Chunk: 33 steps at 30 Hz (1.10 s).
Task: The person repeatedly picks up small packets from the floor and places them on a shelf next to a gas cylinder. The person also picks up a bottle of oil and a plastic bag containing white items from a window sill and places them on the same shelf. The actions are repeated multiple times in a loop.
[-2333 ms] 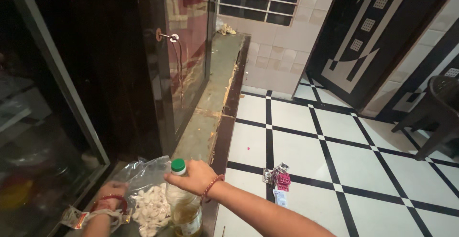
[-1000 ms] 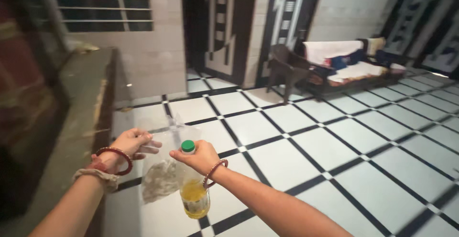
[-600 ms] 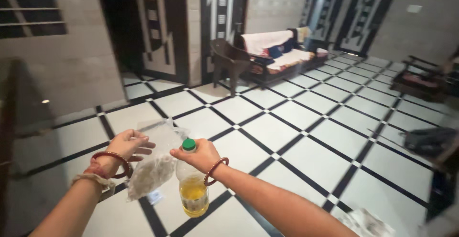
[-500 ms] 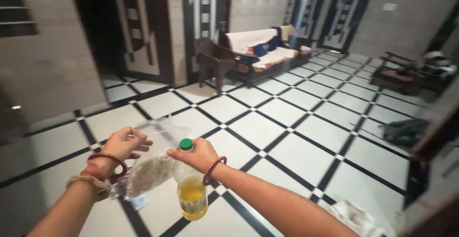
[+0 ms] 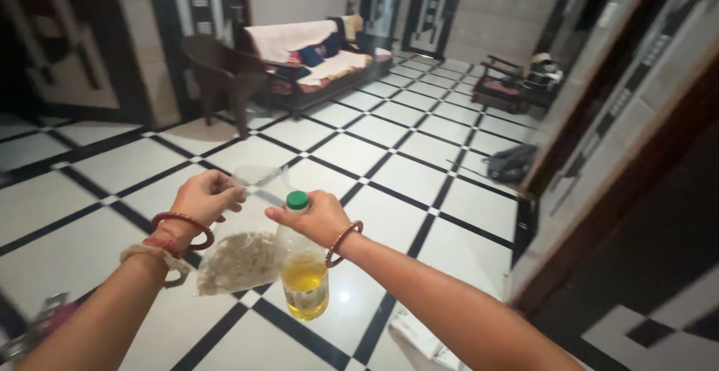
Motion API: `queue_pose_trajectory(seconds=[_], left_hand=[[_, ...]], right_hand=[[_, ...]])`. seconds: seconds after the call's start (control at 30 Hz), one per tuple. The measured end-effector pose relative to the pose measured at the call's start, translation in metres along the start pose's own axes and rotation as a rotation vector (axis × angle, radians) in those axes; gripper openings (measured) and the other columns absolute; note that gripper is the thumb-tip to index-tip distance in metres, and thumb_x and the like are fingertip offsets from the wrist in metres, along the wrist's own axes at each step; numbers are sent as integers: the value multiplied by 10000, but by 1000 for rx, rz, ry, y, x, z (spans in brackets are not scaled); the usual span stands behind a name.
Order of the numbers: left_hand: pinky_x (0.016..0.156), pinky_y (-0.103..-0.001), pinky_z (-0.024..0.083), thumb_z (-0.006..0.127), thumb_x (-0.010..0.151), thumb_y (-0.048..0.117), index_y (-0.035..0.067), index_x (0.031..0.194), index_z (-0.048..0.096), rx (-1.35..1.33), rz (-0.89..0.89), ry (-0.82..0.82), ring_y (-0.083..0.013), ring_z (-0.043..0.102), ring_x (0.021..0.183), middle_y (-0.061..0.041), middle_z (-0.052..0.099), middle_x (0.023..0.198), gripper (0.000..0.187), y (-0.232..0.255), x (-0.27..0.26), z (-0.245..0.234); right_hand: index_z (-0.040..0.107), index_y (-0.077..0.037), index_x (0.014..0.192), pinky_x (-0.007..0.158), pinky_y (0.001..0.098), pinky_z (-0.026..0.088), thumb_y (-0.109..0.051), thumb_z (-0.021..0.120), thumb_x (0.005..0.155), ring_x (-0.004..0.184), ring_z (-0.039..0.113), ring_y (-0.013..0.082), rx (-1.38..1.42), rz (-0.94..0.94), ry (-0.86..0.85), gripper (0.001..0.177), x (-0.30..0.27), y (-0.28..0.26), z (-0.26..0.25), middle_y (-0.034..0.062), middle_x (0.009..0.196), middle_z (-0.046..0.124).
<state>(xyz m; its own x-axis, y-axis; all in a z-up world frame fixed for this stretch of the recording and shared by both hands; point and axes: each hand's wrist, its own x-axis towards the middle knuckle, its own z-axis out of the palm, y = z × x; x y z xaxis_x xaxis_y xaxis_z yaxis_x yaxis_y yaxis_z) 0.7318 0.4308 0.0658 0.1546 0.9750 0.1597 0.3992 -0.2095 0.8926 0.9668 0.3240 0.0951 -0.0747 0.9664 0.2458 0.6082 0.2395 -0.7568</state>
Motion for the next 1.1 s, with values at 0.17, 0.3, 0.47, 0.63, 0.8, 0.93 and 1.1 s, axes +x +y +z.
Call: queue_pose_trajectory(seconds=[0.17,0.3,0.47,0.63,0.8,0.93,1.1], left_hand=[[569,-319,553,746,882,251,17,992,702,13,60,-91,-185,777,789,-103,797,886,262,46,44,80],[581,-317,546,770,883,289,15,971,708,30,71,-164,-172,776,785,-101,797,876,295,78,89,150],[607,-307,555,782,867,307,3,918,719,4,214,-277,-168,760,741,-98,795,833,315,106,157,245],[662,-311,561,800,836,311,9,853,764,102,343,-362,-182,748,715,-110,794,783,305,142,231,334],[715,-318,567,791,833,310,1,847,786,47,395,-524,-167,736,731,-103,800,783,309,179,289,427],[720,-321,556,806,831,323,1,862,797,58,447,-602,-172,728,738,-100,799,788,324,198,309,511],[707,-311,559,806,832,329,7,861,812,30,491,-753,-159,724,711,-96,801,776,323,228,312,628]], right_hand=[[755,-44,745,629,320,552,-558,815,753,636,675,130,2,95,121,518,-2,47,-66,57,681,732],[776,-109,797,658,291,558,-564,812,735,654,689,88,30,50,236,461,5,89,-114,-2,700,738],[728,-54,693,622,331,549,-578,814,763,622,634,108,-39,235,306,536,24,151,-174,34,656,707],[763,-69,758,650,310,558,-581,811,758,648,664,113,-82,292,409,515,51,199,-239,34,684,726],[799,-61,815,686,293,573,-563,810,760,689,720,122,-100,358,544,505,62,241,-299,43,726,761],[805,-62,831,687,296,580,-552,808,763,696,733,133,-117,426,648,495,50,279,-338,65,735,766],[822,-57,847,712,306,573,-548,805,757,733,746,163,-132,515,710,499,16,328,-393,90,785,794]])
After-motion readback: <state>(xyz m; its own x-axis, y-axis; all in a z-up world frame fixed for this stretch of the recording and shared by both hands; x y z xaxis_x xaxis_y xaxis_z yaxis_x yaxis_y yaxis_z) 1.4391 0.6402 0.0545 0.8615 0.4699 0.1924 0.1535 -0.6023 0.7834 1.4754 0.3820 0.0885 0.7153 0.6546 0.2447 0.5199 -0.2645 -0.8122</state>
